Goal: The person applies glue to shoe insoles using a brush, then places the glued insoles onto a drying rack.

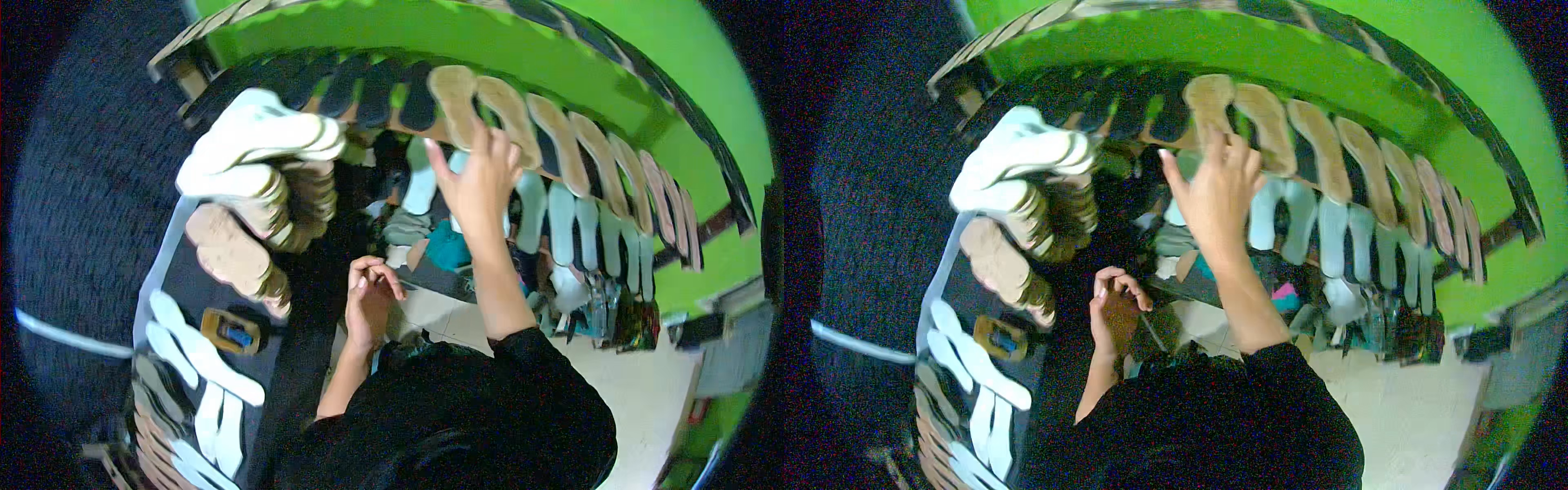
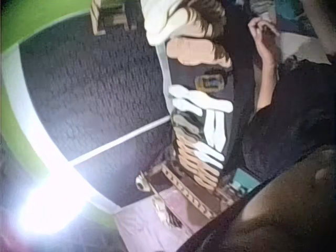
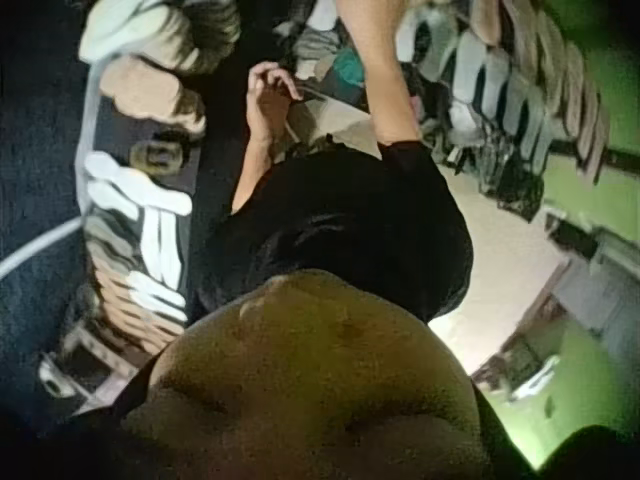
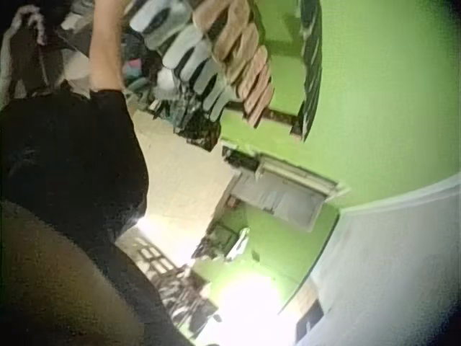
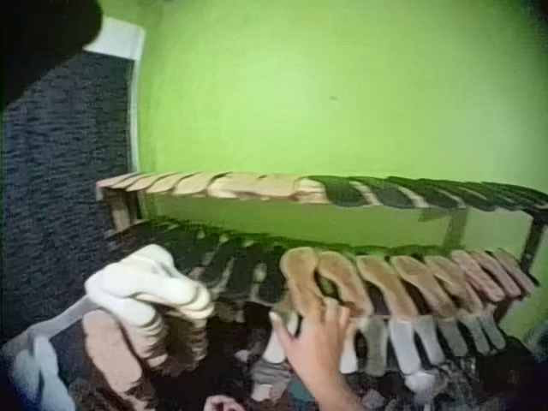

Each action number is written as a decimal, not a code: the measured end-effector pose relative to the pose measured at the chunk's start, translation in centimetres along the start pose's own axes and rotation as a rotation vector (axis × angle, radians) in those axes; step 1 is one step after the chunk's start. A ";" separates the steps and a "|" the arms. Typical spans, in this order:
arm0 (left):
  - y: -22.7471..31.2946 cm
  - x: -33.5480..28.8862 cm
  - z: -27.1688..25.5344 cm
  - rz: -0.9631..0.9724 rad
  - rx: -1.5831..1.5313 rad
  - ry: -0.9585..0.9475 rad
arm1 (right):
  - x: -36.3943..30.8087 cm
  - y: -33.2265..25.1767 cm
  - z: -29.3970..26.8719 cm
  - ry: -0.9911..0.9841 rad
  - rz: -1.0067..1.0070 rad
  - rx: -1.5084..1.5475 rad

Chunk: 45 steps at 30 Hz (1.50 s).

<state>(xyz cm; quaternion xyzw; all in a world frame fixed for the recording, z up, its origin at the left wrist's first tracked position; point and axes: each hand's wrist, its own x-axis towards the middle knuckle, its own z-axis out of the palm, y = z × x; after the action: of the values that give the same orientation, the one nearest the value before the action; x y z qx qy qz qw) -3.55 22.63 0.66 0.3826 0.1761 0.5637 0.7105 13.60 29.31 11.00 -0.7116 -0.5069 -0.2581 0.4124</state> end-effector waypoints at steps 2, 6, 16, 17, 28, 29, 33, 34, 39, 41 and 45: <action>1.0 -0.7 -0.6 0.049 0.017 0.061 | -0.8 -1.8 -1.1 0.025 -0.065 0.166; 3.2 -2.9 -2.6 0.104 0.036 0.096 | -2.9 -5.6 -1.3 0.020 -0.233 0.447; 9.6 -11.8 -6.7 0.359 0.166 0.367 | -8.2 -18.7 2.6 -0.529 -0.521 0.818; 9.9 -12.5 -7.1 0.372 0.169 0.385 | -9.2 -19.3 3.4 -0.539 -0.534 0.833; 12.7 -17.6 -10.3 0.471 0.206 0.536 | -13.1 -22.2 7.2 -0.712 -0.437 0.475; 12.9 -17.6 -10.6 0.453 0.205 0.558 | -13.0 -22.5 7.2 -0.697 -0.418 0.496; 13.8 -17.8 -11.7 0.426 0.187 0.529 | -13.4 -23.5 6.4 -0.727 -0.421 0.410; 14.0 -17.8 -12.0 0.411 0.194 0.511 | -13.5 -23.6 6.5 -0.779 -0.407 0.393; 15.2 -18.1 -13.5 0.371 0.219 0.486 | -13.5 -23.9 6.7 -0.588 -0.384 0.508; 15.5 -18.4 -14.3 0.354 0.181 0.504 | -13.6 -24.6 5.5 -0.555 -0.374 0.538; 16.7 -18.4 -15.4 0.369 0.188 0.570 | -15.4 -26.1 1.8 -0.486 -0.504 0.823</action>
<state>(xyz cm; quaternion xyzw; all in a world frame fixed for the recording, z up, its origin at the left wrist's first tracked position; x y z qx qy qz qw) -30.72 11.92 -0.19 0.2989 0.3463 0.7480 0.4808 -16.35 26.80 6.42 -0.3868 -0.8018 0.0429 0.4534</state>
